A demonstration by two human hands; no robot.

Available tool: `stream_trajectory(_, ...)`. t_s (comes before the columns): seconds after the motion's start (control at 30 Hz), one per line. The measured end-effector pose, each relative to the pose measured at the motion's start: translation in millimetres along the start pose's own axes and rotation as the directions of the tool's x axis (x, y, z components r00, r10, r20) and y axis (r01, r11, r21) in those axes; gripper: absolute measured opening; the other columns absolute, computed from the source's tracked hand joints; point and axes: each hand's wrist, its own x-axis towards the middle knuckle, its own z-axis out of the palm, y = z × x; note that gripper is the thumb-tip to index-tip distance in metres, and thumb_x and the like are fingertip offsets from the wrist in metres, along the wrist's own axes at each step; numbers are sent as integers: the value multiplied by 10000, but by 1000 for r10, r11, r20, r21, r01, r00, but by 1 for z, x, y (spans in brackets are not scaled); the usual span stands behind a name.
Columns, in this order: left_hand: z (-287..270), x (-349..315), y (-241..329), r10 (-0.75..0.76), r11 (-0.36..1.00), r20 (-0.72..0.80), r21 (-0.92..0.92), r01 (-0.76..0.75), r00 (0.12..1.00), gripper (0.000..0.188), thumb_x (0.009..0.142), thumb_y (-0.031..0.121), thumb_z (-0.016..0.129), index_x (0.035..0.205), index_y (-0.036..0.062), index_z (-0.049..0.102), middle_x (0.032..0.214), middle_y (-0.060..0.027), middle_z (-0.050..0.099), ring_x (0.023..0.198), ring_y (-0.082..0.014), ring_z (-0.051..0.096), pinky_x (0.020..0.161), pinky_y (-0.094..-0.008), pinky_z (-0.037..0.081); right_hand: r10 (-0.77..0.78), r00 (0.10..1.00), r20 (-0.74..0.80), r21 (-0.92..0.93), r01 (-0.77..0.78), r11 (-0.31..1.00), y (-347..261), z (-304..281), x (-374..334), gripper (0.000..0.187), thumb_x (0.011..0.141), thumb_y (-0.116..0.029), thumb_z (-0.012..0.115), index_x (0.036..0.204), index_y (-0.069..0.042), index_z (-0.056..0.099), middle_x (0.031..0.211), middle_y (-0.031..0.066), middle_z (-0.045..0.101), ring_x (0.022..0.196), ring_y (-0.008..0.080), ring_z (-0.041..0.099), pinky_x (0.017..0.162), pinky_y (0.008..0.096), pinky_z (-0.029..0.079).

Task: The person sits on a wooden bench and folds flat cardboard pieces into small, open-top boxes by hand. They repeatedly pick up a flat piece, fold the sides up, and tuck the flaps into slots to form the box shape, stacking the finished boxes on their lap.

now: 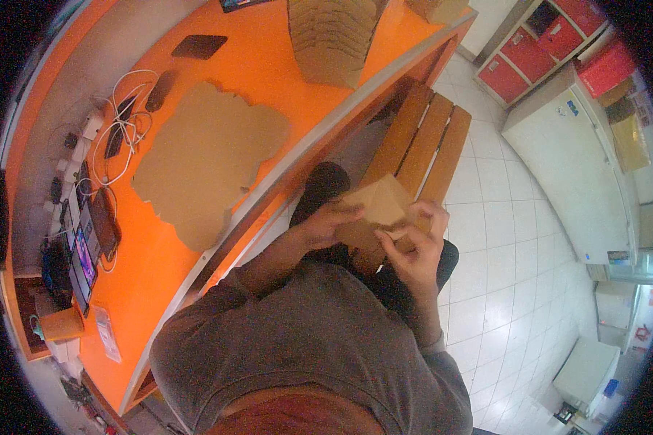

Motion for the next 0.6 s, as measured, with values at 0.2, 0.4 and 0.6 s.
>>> stream_trajectory(0.2, 21, -7, 9, 145, 982, -171, 143, -121, 975, 494, 912, 167, 654, 1344, 29, 459, 1249, -104, 599, 1130, -241, 598, 979, -426, 489, -51, 996, -79, 206, 66, 976, 5, 0, -4, 170, 707, -15, 802, 789, -21, 654, 1169, 154, 513, 1179, 330, 507, 949, 478, 453)
stream_trajectory(0.4, 22, -18, 9, -73, 995, 94, -64, 79, 993, 523, 938, 212, 607, 1393, 52, 405, 1316, -133, 560, 1198, -279, 567, 1013, -454, 462, -102, 994, -47, 397, 112, 911, 21, 1, -1, 546, 685, -367, 835, 1089, -58, 640, 1338, 237, 456, 1325, 382, 399, 1095, 508, 291)
stream_trajectory(0.6, 32, -12, 0, -118, 983, 62, -132, 126, 991, 530, 974, 319, 531, 1420, 78, 376, 1339, -137, 543, 1215, -282, 556, 1029, -466, 446, 60, 998, 10, 502, -57, 863, 32, 14, -12, 568, 744, -296, 760, 1211, -37, 566, 1441, 258, 371, 1350, 399, 358, 1116, 497, 251)
